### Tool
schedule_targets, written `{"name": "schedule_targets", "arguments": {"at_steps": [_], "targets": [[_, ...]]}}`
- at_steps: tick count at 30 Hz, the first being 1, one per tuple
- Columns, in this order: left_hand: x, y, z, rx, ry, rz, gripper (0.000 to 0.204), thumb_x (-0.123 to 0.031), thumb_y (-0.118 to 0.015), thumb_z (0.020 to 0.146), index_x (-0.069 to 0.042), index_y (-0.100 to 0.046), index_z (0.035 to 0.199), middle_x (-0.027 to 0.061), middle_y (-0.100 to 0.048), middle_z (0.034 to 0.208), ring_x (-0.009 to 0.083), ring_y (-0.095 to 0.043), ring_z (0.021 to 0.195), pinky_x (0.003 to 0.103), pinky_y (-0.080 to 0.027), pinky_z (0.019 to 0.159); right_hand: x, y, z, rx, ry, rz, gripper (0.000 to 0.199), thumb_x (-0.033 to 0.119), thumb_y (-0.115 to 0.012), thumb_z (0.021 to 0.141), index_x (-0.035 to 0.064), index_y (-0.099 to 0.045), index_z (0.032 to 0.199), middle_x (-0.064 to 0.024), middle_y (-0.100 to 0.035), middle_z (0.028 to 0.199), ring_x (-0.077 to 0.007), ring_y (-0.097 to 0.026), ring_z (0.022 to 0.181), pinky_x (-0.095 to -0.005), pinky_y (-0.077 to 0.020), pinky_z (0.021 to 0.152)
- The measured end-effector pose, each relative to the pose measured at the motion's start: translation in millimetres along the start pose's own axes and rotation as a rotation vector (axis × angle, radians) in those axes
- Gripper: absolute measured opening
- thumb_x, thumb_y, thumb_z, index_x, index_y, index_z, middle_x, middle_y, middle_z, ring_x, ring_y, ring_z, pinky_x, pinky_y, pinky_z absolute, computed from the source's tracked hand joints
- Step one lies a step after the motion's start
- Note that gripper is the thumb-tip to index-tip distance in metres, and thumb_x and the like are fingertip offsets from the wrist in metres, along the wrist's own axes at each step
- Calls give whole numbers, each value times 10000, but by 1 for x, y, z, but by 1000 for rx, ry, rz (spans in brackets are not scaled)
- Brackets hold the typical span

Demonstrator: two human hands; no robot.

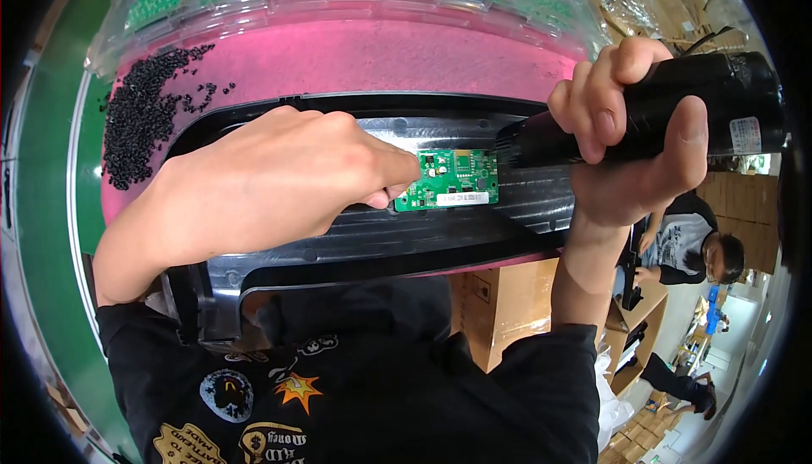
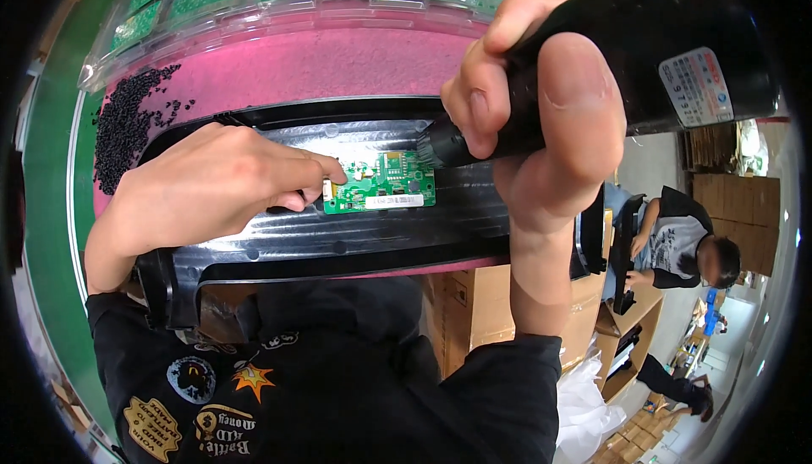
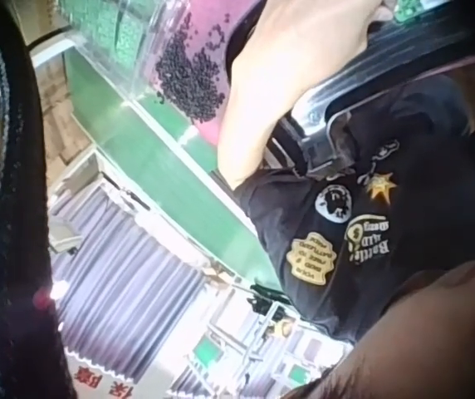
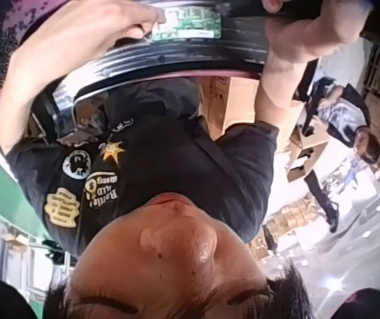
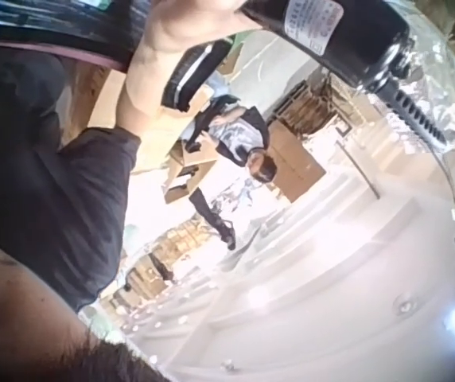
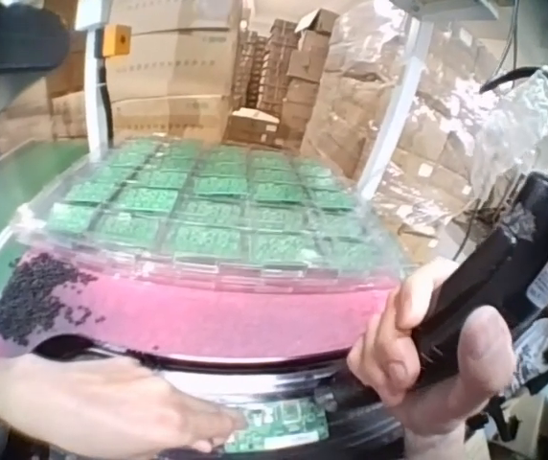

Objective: Assembling electronic circuit boards into plastic housings using an electric screwdriver and screws.

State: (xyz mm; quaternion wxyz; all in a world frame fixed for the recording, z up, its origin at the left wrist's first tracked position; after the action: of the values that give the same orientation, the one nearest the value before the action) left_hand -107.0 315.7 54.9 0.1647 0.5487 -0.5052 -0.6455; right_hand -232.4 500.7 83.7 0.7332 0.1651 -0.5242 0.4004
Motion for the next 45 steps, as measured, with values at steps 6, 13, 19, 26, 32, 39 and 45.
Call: {"name": "schedule_targets", "arguments": {"at_steps": [6, 13, 19, 26, 32, 39, 45], "targets": [[4, -4, -3, -63, -37, -28, 269, 32, -652, 776, 5, -630, 1043, 142, -692, 886, 306, -684, 765, 374, -527, 603, 3, -6, -4, -77, 35, -17, 526, 535, -528, 878, 18, -537, 975, 21, -474, 631, -71, -386, 481, -243, -326, 521], [2, 5, 6, -274, -118, -156, 161, -65, -715, 799, 5, -644, 925, 132, -687, 831, 313, -679, 744, 373, -525, 606, 47, -29, -14, -1, 202, 440, 350, 371, -642, 815, 88, -469, 926, 34, -496, 654, -72, -462, 511, -258, -382, 614], [4, 6, 5, -510, -315, -227, 165, -37, -715, 803, 20, -645, 942, 129, -689, 809, 279, -695, 730, 328, -542, 616, 50, -35, -17, -85, 313, 529, 325, 317, -656, 776, 99, -462, 920, 29, -501, 651, -80, -477, 517, -265, -392, 631], [4, 11, 5, -594, -336, -236, 151, -50, -742, 770, 15, -657, 877, 109, -685, 753, 267, -692, 694, 310, -534, 586, 49, -49, -12, -74, 293, 358, 340, 352, -633, 782, 96, -464, 928, 47, -495, 650, -70, -467, 516, -259, -386, 635], [4, 12, -4, -649, -278, 64, 217, -85, -766, 719, 12, -661, 882, 118, -683, 761, 273, -674, 665, 327, -522, 555, 27, -65, -7, -99, 263, 728, 415, 425, -593, 827, 61, -474, 985, 26, -480, 711, -79, -442, 557, -259, -362, 630], [-4, 11, -1, -656, -274, 364, 181, -47, -727, 713, -7, -624, 857, 87, -651, 748, 256, -637, 611, 349, -489, 496, 30, -58, -1, -52, 291, 263, 481, 499, -584, 823, 58, -495, 995, 22, -484, 725, -83, -443, 565, -259, -363, 635], [-4, 11, -6, -610, -196, 375, 152, -22, -711, 721, -8, -603, 827, 86, -591, 682, 262, -590, 563, 363, -451, 464, 23, -54, 0, 54, 188, 255, 529, 543, -542, 864, 38, -518, 1021, 16, -489, 696, -78, -428, 537, -255, -362, 586]]}}
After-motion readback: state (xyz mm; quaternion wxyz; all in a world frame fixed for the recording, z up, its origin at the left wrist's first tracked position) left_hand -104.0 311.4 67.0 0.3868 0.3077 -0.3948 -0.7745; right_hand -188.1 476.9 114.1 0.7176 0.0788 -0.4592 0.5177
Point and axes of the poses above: each hand's wrist, its own z-axis towards the middle knuckle, its own y-axis out of the back of the hand, x = y × z, the point moved 2 cm from there along z, towards the middle knuckle
